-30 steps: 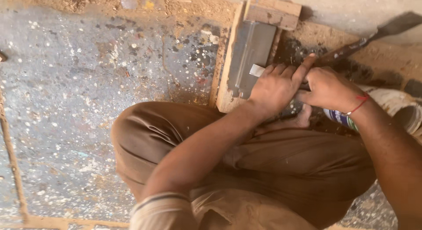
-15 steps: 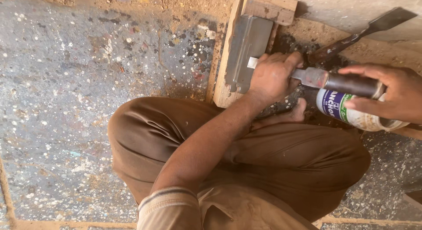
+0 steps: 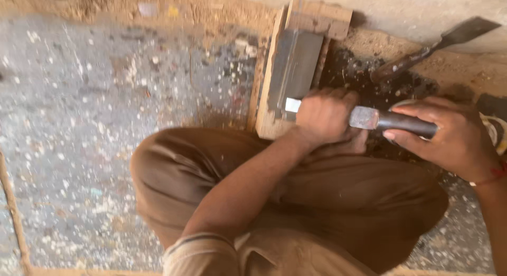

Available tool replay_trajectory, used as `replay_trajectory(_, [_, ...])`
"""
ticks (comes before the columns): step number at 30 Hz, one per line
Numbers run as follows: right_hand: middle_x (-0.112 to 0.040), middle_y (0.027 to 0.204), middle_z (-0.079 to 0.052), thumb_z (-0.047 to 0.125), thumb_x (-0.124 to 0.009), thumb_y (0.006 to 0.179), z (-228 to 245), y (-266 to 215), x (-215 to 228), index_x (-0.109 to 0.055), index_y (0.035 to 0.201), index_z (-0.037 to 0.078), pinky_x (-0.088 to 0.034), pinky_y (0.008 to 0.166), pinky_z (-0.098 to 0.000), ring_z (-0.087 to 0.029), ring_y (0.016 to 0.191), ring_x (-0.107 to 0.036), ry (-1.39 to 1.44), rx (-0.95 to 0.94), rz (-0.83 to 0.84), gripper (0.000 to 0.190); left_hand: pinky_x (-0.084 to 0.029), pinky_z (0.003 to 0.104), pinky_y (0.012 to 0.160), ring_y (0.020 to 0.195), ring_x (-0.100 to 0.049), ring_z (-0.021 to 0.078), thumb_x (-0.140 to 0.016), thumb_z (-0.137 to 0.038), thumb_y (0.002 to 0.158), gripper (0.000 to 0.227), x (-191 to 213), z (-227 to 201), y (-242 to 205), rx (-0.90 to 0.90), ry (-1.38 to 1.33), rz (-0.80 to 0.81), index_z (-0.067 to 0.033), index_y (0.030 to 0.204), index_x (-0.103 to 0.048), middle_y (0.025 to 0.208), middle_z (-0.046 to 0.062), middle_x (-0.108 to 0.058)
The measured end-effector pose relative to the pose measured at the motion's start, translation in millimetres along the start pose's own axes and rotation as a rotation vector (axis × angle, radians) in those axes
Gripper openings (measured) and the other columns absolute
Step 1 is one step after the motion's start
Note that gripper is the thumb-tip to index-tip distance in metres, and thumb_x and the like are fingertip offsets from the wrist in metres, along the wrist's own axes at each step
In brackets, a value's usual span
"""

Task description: The person sits on the floor and sharpens a small metal blade on a grinding stone, periodically inspecting the edge. They then switch to sharpening a chisel using the same stone and a water container nearby.

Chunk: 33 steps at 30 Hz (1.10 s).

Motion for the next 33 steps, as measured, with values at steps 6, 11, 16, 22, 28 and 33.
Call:
replay_trajectory(6, [-0.073,0.096,-0.006,0.039,-0.075,0.093,-13,29,25,-0.068,0.128,0.004,-0.058,0.059,-0.0276,-0.01,0.071,-0.07,0.472,-0.342,-0.093,0.05,-0.055,0.048,0.067,0.08,-0.071,0.0331,-0.083,-0.051,0.071,0.065,11,4,57,-0.028,0.062,0.076,-0.0123,0.119,-0.064,0.087,0.013,-0.072])
replay_trajectory(11, [-0.076,0.087,-0.006,0.044,-0.079,0.087,2,21,19,-0.073,0.127,0.01,-0.055,0.052,-0.0254,-0.012,0.055,-0.066,-0.01,-0.054,0.081,0.053,-0.058,0.044,0.076,0.086,-0.072,0.0276,-0.082,-0.041,0.065,0.059,28,-5,15,-0.067,0.065,-0.073,-0.0131,0.113,-0.06,0.098,0.011,-0.072])
replay_trajectory(16, [-0.075,0.088,-0.012,0.039,-0.074,0.09,-5,25,24,-0.073,0.125,0.008,-0.056,0.051,-0.0293,-0.015,0.059,-0.068,0.118,-0.221,0.06,0.047,-0.058,0.044,0.062,0.075,-0.07,0.0239,-0.08,-0.046,0.08,0.053,-22,27,40,0.077,0.079,0.33,-0.0142,0.117,-0.059,0.092,0.01,-0.07])
replay_trajectory(22, [-0.079,0.091,-0.011,0.038,-0.078,0.087,17,29,35,-0.072,0.131,0.011,-0.06,0.051,-0.0338,-0.019,0.057,-0.069,-0.027,-0.398,0.218,0.053,-0.059,0.043,0.062,0.073,-0.072,0.024,-0.078,-0.045,0.081,0.046,-10,24,44,0.015,0.128,0.392,-0.0162,0.113,-0.06,0.088,0.01,-0.069])
replay_trajectory(28, [-0.077,0.091,-0.008,0.041,-0.077,0.087,56,-52,-13,-0.073,0.128,0.008,-0.059,0.058,-0.0311,-0.018,0.072,-0.069,0.237,-0.468,0.035,0.053,-0.058,0.046,0.077,0.089,-0.073,0.0271,-0.078,-0.045,0.079,0.045,-18,13,-5,-0.16,-0.023,0.466,-0.0184,0.114,-0.068,0.093,0.007,-0.073])
replay_trajectory(33, [-0.076,0.11,-0.016,0.038,-0.076,0.099,25,-35,-9,-0.072,0.129,0.005,-0.058,0.076,-0.0326,-0.019,0.087,-0.072,0.178,-0.311,-0.246,0.045,-0.056,0.045,0.073,0.085,-0.071,0.0255,-0.08,-0.077,0.075,0.065,-9,16,59,-0.299,0.23,0.309,-0.021,0.108,-0.07,0.091,0.005,-0.072])
Point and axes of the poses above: each hand's wrist, its own y-axis towards the middle knuckle, its own x-axis out of the back of the hand, z = x × y, the point moved 3 cm from there along y, towards the middle knuckle
